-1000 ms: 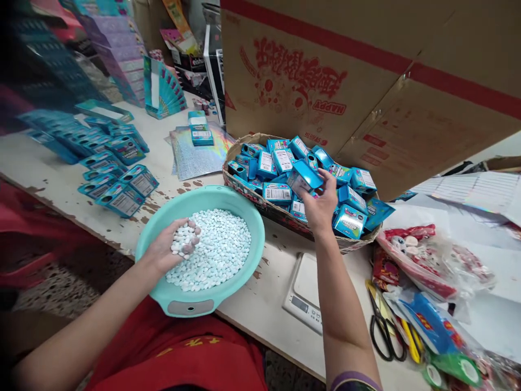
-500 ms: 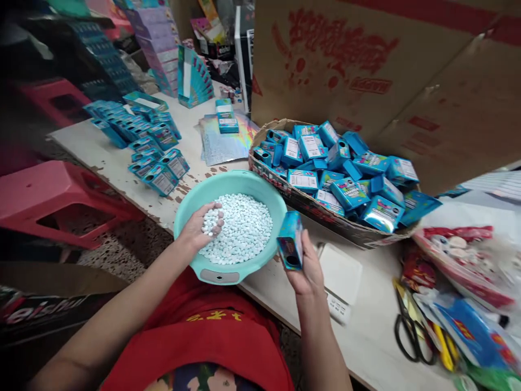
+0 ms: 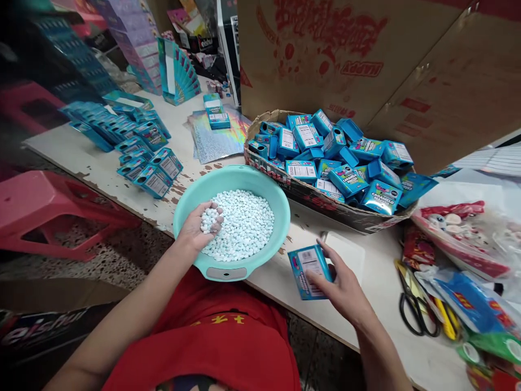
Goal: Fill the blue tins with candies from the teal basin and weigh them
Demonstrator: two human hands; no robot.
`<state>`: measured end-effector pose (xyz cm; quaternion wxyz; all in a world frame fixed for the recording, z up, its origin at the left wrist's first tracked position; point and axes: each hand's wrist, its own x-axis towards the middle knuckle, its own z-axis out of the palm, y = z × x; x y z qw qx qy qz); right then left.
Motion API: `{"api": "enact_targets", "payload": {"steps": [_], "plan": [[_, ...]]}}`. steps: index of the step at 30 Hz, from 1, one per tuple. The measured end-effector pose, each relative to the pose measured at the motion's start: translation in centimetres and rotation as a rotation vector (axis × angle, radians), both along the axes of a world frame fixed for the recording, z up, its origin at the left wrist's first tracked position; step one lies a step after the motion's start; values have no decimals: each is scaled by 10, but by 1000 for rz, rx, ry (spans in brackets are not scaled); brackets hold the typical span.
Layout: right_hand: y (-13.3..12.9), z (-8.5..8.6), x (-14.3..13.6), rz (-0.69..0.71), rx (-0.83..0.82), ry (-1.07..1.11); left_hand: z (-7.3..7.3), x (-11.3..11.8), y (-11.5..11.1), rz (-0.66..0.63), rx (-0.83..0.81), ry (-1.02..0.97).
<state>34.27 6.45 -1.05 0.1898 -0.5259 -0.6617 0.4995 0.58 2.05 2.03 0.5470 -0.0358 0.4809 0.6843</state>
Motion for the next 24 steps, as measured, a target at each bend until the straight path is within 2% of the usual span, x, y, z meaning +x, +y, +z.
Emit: {"api": "enact_targets", "payload": {"steps": [3, 5, 8, 10, 12, 15, 17, 19, 21, 23, 24], "plan": [[4, 6, -9, 311, 343, -523, 0, 0, 0, -5, 12, -6], [2, 9, -31, 444, 451, -792, 0, -1, 0, -15, 22, -7], [-3, 12, -64, 594, 559, -958, 0, -4, 0, -29, 17, 7], [-6, 11, -74, 584, 631, -938, 0, -5, 0, -33, 4, 13], [-7, 4, -72, 476, 651, -864, 0, -6, 1, -39, -14, 14], [-13, -22, -56, 284, 592, -641, 1, -5, 2, -58, -30, 37], [-22, -44, -44, 156, 564, -367, 2, -4, 3, -76, -29, 60], [-35, -61, -38, -34, 539, -30, 5, -2, 3, -82, -34, 85], [-48, -64, -39, -303, 448, 274, 7, 0, 3, -91, -47, 110], [-56, -51, -48, -522, 325, 493, 7, 0, 3, -111, -68, 137], [-55, -40, -56, -568, 284, 570, 7, 0, 4, -122, -78, 146]]}}
